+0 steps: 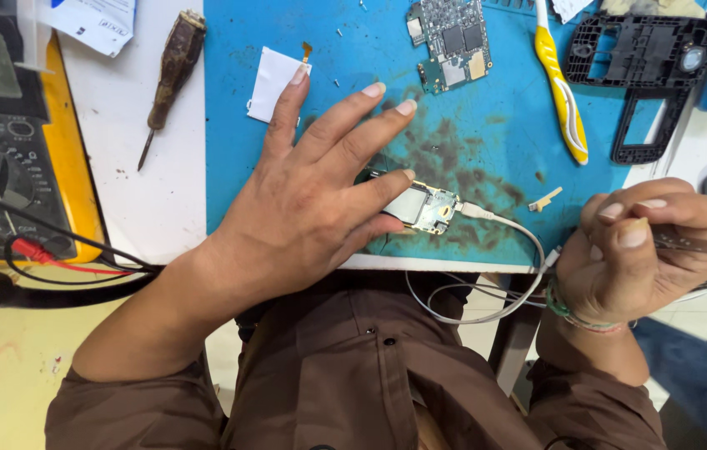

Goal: The person is repairing a mobile phone by removing its back cover, checking the internal board with tweezers, and using a soldering iron on the circuit board components.

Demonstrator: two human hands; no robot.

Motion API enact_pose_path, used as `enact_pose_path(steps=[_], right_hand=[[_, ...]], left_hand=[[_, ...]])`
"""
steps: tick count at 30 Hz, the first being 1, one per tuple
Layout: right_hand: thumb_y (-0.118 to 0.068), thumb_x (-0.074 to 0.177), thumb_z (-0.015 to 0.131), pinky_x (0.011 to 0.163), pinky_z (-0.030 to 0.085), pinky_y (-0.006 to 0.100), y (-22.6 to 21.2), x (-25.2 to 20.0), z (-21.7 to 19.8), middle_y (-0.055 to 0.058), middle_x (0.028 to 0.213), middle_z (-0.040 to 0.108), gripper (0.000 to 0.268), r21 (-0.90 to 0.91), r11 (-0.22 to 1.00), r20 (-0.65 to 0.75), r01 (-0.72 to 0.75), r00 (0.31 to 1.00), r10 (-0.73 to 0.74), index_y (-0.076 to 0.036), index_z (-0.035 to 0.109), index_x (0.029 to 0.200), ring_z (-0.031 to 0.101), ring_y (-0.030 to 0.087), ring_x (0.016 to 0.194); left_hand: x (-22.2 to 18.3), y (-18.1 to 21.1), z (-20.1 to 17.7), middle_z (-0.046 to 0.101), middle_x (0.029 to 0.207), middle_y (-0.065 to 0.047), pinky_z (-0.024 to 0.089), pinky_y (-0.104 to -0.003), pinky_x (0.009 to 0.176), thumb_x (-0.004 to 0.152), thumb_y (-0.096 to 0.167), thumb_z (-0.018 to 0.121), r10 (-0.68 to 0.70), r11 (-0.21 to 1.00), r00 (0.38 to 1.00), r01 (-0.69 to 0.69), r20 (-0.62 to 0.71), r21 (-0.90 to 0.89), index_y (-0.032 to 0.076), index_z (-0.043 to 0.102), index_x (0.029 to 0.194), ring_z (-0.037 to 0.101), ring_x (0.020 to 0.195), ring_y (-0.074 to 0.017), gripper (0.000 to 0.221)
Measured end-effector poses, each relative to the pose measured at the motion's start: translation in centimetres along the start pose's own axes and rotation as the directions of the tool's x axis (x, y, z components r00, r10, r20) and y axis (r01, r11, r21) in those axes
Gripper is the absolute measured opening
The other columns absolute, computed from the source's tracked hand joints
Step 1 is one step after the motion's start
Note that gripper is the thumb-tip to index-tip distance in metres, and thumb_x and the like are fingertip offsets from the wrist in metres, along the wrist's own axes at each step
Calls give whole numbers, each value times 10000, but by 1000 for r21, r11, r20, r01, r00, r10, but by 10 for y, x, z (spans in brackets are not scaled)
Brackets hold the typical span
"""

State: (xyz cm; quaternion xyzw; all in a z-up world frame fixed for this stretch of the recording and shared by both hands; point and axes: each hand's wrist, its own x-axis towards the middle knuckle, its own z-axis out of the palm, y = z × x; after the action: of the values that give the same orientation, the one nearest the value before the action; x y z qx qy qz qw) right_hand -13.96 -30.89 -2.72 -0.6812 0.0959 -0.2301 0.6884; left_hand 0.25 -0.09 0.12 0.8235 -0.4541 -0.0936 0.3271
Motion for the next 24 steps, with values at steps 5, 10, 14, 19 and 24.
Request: enact_pose_path(steps=[5,10,14,19,24], right_hand=[[-106,1078,700,530,382,232,-3,-1,-5,98,877,610,160,-46,999,18,-12,1000,12,-54,554,1118,419,52,481],[-105,1011,694,490,386,251,0,1,-6,117,851,609,184,-87,996,-35,-4,999,1,-56,552,1116,425,88,495],[-132,1068,689,508,400,226,-1,3,-7,94,890,619,171,-81,996,69,40,997,-35,-83,559,1167,457,57,489],[-138,1057,694,502,396,223,1,4,-6,94,884,613,174,-68,997,62,44,997,-39,-81,561,1155,453,43,470],[-135,1050,709,504,389,233,3,3,-7,91,853,596,179,-36,998,19,46,999,-45,-71,564,1134,432,50,480]], left_hand=[[0,0,0,456,1587,-143,108,-657,1268,1000,415,750,-12,1000,1000,12,20,-6,124,718,1247,345,1525,-340,383],[2,-1,-1,459,1586,-145,109,-658,1267,998,410,758,-13,1000,1000,14,26,-9,119,717,1248,346,1523,-342,386],[1,-1,-1,457,1587,-142,108,-658,1268,1002,417,756,-18,1000,999,19,26,-19,124,716,1246,347,1523,-338,383],[0,0,0,457,1585,-138,104,-656,1268,1009,429,750,-19,1000,999,19,30,-6,126,716,1245,347,1523,-337,385],[2,0,1,463,1581,-135,99,-650,1266,1020,440,747,-9,1000,999,8,38,24,126,714,1261,355,1523,-327,397]])
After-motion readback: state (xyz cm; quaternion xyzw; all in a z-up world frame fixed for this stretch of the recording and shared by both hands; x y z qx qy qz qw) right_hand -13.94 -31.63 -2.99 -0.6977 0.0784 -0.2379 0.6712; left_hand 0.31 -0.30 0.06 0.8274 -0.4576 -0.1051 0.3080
